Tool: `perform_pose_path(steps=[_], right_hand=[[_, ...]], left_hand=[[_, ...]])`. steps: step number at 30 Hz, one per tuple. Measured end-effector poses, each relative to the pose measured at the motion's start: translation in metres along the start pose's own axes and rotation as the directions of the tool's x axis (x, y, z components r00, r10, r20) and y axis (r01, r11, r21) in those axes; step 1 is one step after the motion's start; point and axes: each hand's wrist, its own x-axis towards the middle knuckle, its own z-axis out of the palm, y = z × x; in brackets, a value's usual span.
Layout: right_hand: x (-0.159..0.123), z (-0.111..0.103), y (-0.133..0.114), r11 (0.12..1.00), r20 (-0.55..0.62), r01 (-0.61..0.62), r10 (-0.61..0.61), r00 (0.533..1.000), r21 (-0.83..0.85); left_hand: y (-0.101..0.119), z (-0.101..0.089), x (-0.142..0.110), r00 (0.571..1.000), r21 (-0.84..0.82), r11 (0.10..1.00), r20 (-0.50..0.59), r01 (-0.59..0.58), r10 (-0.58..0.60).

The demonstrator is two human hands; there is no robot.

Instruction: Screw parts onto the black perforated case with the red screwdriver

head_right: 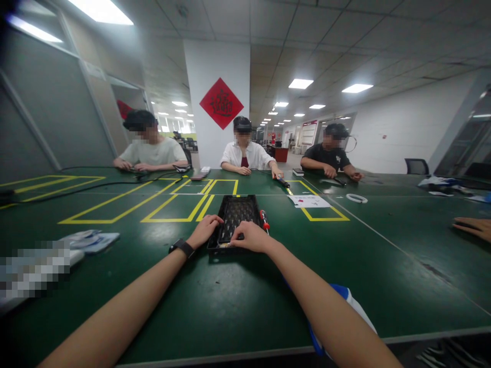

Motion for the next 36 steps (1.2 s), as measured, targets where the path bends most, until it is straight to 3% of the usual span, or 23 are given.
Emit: perform_pose_path(steps=[7, 11, 36], right_hand=[[0.0000, 0.0037, -0.0002, 0.947, 0.029, -0.137, 0.134, 0.991, 0.290], [0.0006, 0.0042, 0.0002, 0.928, 0.020, -0.158, 0.161, 0.987, 0.337], [-0.0002, 0.0011, -0.0008, 0.996, 0.019, -0.084, 0.084, 0.996, 0.020]], left_hand=[[-0.0017, 0.0017, 0.0014, 1.000, -0.001, 1.000, 0.004, 0.015, -0.015], [0.0000, 0.0011, 0.0001, 1.000, 0.003, 1.000, -0.008, 0.000, 0.000], [0.0016, 0.0022, -0.0002, 1.000, -0.006, 1.000, -0.023, -0.008, 0.008]])
